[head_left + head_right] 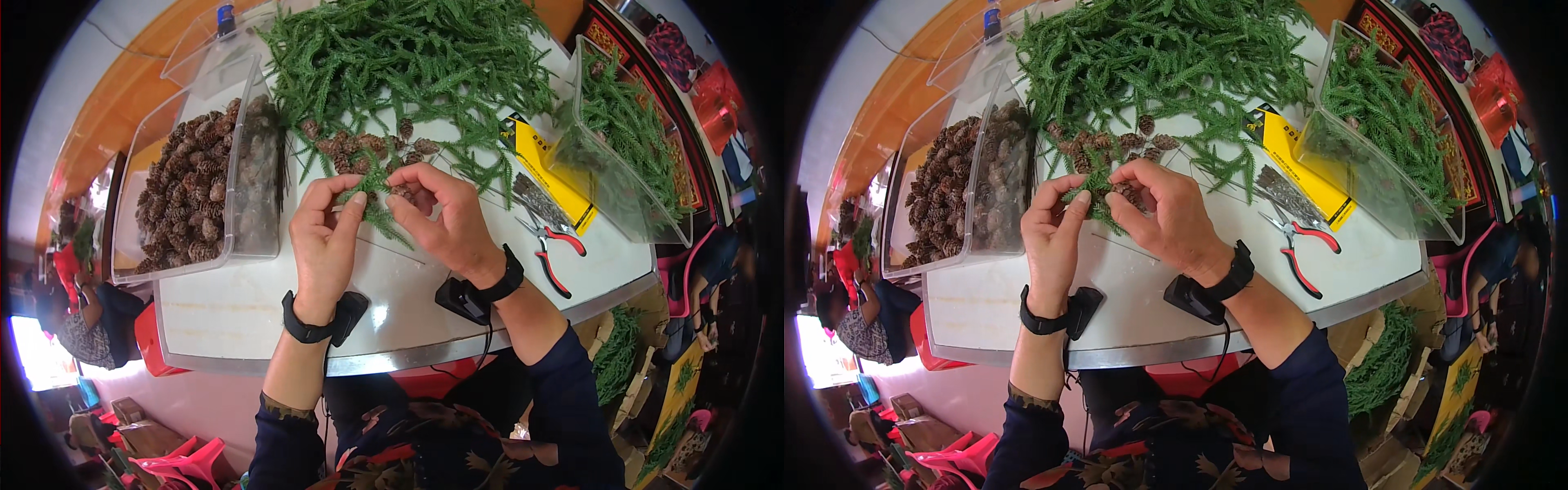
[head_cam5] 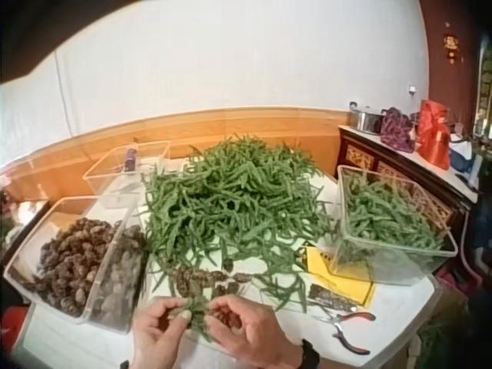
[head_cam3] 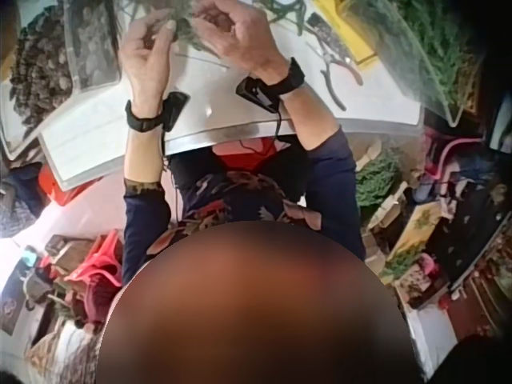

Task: Assembling green plant sprigs with small brown items using wire or thread to create decorative items.

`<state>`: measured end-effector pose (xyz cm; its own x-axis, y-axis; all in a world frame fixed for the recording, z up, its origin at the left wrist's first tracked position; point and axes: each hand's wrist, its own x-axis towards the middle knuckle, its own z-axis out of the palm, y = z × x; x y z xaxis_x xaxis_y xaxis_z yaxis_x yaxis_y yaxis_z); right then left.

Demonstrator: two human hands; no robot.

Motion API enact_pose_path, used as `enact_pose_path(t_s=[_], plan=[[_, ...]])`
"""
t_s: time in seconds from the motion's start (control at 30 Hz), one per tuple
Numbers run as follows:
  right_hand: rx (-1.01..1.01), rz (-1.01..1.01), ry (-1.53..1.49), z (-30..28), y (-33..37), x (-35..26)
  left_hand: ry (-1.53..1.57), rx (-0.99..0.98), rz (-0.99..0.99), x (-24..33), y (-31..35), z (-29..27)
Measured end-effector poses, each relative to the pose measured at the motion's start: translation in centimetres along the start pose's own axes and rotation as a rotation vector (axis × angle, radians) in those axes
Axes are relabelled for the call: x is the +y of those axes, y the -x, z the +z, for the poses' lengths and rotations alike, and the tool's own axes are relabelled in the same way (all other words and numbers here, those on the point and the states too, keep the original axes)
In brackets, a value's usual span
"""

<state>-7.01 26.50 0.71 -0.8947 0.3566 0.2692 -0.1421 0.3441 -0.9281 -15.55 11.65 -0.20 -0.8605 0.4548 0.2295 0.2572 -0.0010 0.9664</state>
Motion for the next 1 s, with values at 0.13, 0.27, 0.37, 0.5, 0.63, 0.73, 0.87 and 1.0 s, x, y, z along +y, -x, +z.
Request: enact_pose_path(t_s=[0.13,0.27,0.37,0.5,0.63,0.73,0.87,1.0], plan=[[0.021,-0.029,-0.042,0.3,0.0,0.2,0.071,-0.068,-0.109,0.0,0.1,0.0],[-0.032,-0.082,0.003,0.4,0.0,0.8,0.098,-0.087,-0.165,-0.2,-0.1,-0.2],[-0.032,-0.104,0.042,0.4,0.1,0.6,0.094,-0.112,-0.107,-0.3,-0.2,-0.4],[-0.024,-0.087,0.017,0.3,0.1,0.3,0.107,-0.173,-0.039,-0.3,-0.1,-0.1],[-0.02,-0.114,0.027,0.2,-0.1,0.4,0.112,-0.19,-0.069,-0.5,0.0,-0.3],[0.014,-0.169,0.066,0.5,0.0,0.6,0.155,-0.146,-0.079,0.0,0.2,0.3],[0.033,-0.235,0.102,1.2,0.4,0.7,0.187,-0.063,-0.086,0.0,0.3,0.3],[0.023,-0.19,0.046,1.5,0.8,0.2,0.26,-0.026,-0.125,-0.2,0.2,0.1]])
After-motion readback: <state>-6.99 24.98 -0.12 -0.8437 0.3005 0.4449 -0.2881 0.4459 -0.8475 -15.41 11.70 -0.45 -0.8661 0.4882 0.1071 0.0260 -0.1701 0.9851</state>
